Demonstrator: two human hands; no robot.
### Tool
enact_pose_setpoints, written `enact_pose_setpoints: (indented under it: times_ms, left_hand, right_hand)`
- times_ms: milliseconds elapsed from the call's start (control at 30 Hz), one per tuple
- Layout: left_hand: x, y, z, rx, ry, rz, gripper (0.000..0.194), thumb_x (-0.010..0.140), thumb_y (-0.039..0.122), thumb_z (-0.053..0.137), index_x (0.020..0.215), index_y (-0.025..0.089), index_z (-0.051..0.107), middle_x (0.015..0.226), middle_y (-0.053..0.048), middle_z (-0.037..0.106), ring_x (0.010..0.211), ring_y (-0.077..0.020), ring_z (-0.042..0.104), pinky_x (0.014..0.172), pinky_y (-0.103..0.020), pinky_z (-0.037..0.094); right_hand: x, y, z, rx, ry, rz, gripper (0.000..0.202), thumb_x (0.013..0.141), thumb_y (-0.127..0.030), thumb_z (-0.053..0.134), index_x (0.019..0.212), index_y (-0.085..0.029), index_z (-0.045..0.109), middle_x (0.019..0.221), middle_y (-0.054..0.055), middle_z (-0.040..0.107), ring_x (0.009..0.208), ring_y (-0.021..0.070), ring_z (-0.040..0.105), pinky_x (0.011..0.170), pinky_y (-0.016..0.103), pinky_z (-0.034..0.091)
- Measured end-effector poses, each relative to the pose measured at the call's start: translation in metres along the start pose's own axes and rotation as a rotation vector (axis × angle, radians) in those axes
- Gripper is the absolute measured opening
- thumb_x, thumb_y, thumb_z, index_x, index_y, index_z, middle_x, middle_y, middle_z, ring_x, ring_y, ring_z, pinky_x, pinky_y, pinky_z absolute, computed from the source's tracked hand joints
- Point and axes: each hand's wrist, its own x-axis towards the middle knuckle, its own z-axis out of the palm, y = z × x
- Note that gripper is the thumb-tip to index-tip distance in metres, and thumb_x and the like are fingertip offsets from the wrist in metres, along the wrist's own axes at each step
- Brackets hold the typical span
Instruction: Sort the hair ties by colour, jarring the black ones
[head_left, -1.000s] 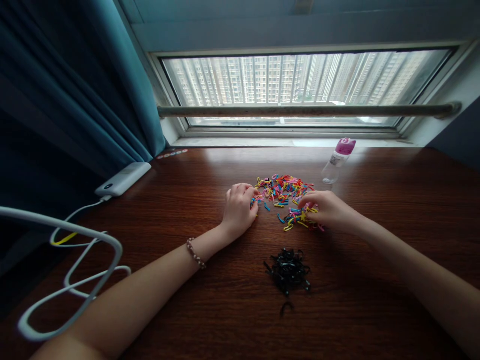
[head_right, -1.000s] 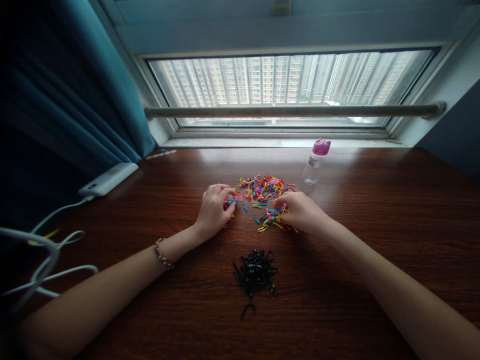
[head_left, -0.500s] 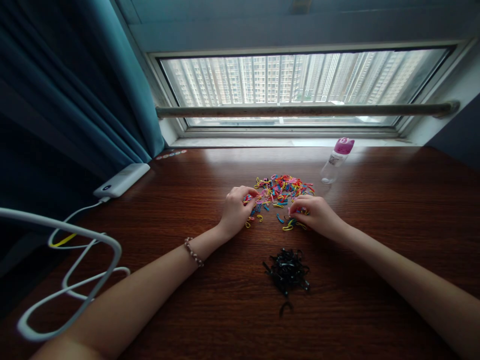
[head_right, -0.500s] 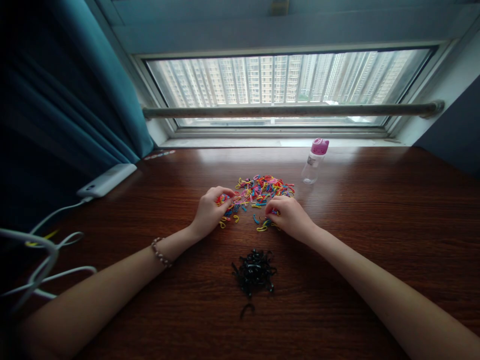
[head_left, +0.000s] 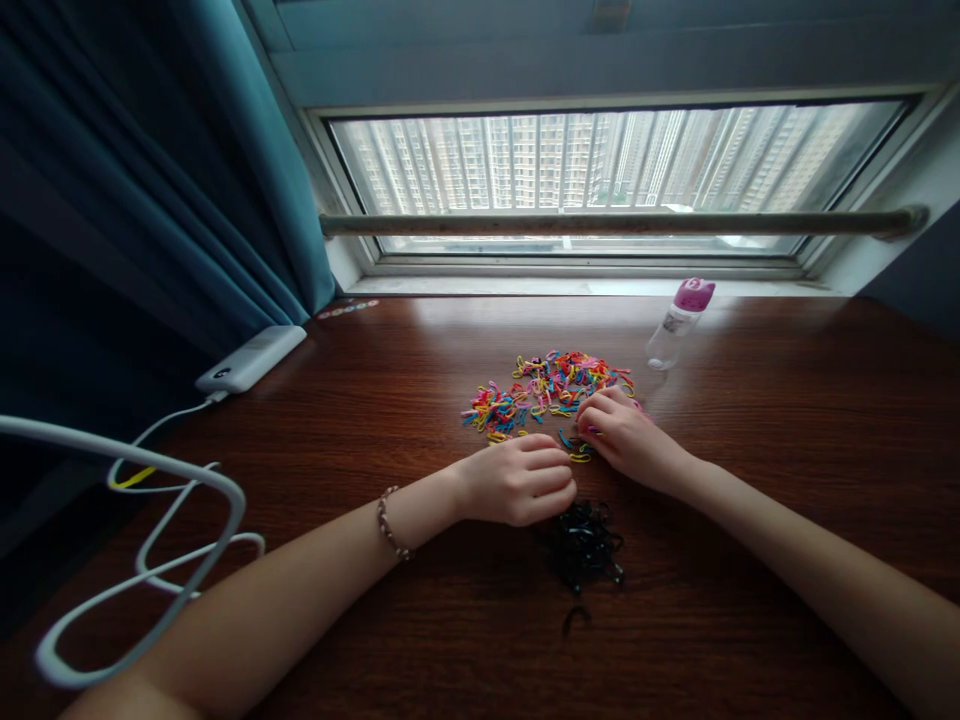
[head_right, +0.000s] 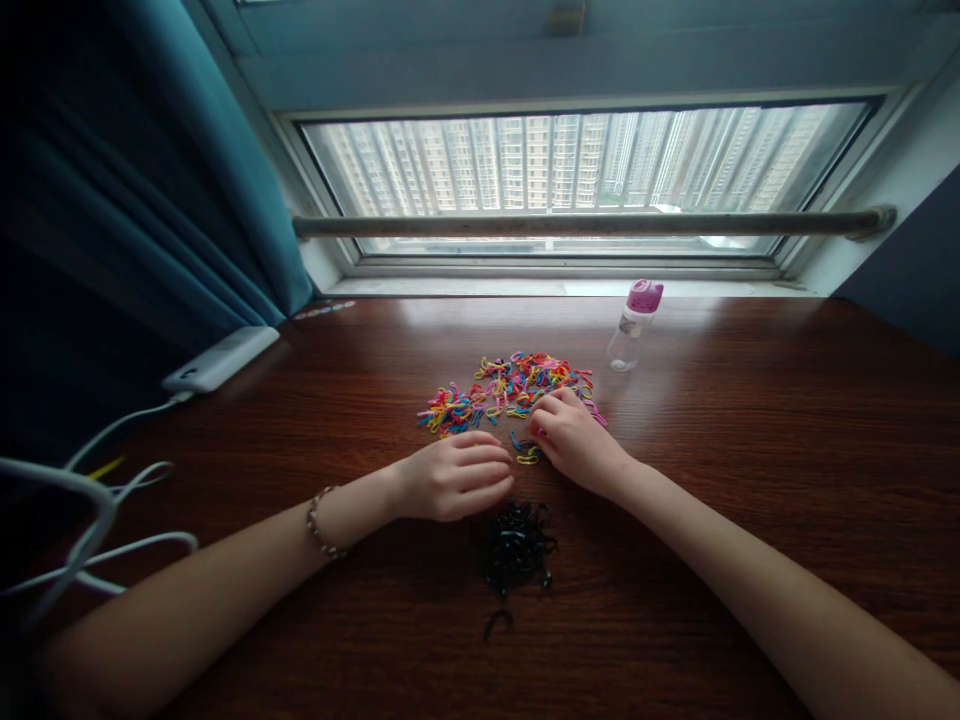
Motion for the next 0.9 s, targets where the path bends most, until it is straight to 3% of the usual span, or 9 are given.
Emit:
enact_pose_setpoints:
  times_ms: [133,233,300,400,500,600,733,800,900]
  left_hand:
    - [0.004,0.011,-0.005,-0.018,-0.087,0.026,0.021,0.086,0.016,0.04,0.088,0.02,0.06,0.084,-0.006,0.064,0.09,-0.0167,0.058,0.089,-0.032,0.043]
    - [0.005,0.012,-0.005,-0.104,-0.05,-0.113,0.021,0.085,0.017,0.041,0.091,0.024,0.06,0.087,-0.005,0.065,0.092,-0.0162,0.057,0.09,-0.032,0.042]
    - [0.005,0.006,-0.007,-0.066,0.027,-0.346,0.02,0.084,0.019,0.043,0.095,0.024,0.059,0.095,-0.006,0.063,0.097,-0.0183,0.055,0.091,-0.035,0.04]
    - [-0.002,-0.016,-0.014,0.11,0.087,-0.831,0.023,0.082,0.022,0.045,0.101,0.019,0.057,0.104,-0.01,0.059,0.101,-0.0237,0.052,0.088,-0.04,0.04]
    - [-0.019,-0.043,-0.023,-0.045,-0.045,-1.126,0.036,0.07,0.039,0.06,0.097,0.015,0.058,0.094,-0.01,0.059,0.086,-0.0227,0.056,0.075,-0.034,0.045]
    - [-0.036,-0.062,-0.025,-0.273,-0.203,-1.167,0.047,0.058,0.049,0.068,0.092,0.016,0.061,0.084,-0.006,0.061,0.074,-0.0197,0.057,0.064,-0.028,0.044]
    - [-0.045,-0.069,-0.017,-0.347,-0.139,-1.23,0.036,0.063,0.047,0.063,0.08,0.015,0.065,0.072,-0.004,0.064,0.064,-0.0162,0.056,0.056,-0.024,0.04]
    - [-0.046,-0.071,-0.013,-0.406,-0.072,-1.272,0.032,0.066,0.045,0.06,0.074,0.014,0.066,0.066,-0.004,0.064,0.06,-0.0154,0.056,0.054,-0.024,0.039]
    - [-0.048,-0.075,-0.007,-0.453,0.037,-1.348,0.029,0.068,0.041,0.058,0.071,0.014,0.067,0.061,-0.003,0.064,0.056,-0.0148,0.056,0.053,-0.024,0.039]
  right_hand:
    - [0.0,-0.006,0.0,-0.113,-0.018,0.021,0.015,0.087,-0.014,0.042,0.079,-0.016,0.055,0.088,0.01,0.055,0.089,0.0219,0.044,0.079,0.035,0.04]
    - [0.0,-0.007,0.0,-0.134,-0.041,0.021,0.015,0.088,-0.018,0.042,0.081,-0.016,0.055,0.09,0.01,0.054,0.092,0.023,0.043,0.081,0.037,0.039]
    - [0.001,-0.006,0.0,-0.117,-0.05,0.017,0.013,0.088,-0.021,0.045,0.081,-0.017,0.056,0.09,0.01,0.054,0.093,0.0233,0.042,0.081,0.038,0.039]
    - [0.0,-0.006,-0.001,-0.088,-0.077,-0.003,0.014,0.088,-0.021,0.044,0.079,-0.017,0.055,0.089,0.009,0.054,0.091,0.0226,0.043,0.081,0.037,0.039]
    - [0.0,-0.007,0.0,-0.066,-0.053,0.004,0.014,0.087,-0.016,0.042,0.079,-0.017,0.053,0.088,0.01,0.054,0.09,0.0226,0.044,0.08,0.037,0.039]
    - [0.0,-0.008,-0.001,0.018,0.067,0.056,0.012,0.086,-0.014,0.042,0.08,-0.016,0.052,0.083,0.009,0.056,0.085,0.0218,0.047,0.077,0.035,0.04]
    - [0.002,-0.011,-0.01,0.303,0.133,0.188,0.008,0.084,-0.02,0.048,0.08,-0.016,0.055,0.073,0.004,0.059,0.067,0.0152,0.053,0.062,0.027,0.043]
    - [0.003,-0.015,-0.017,0.472,0.051,0.214,0.011,0.082,-0.025,0.053,0.081,-0.016,0.058,0.073,0.003,0.061,0.065,0.0139,0.055,0.061,0.025,0.044]
    - [0.004,-0.024,-0.026,0.675,-0.169,0.194,0.017,0.079,-0.03,0.057,0.082,-0.014,0.063,0.076,0.003,0.064,0.069,0.0141,0.057,0.062,0.024,0.046]
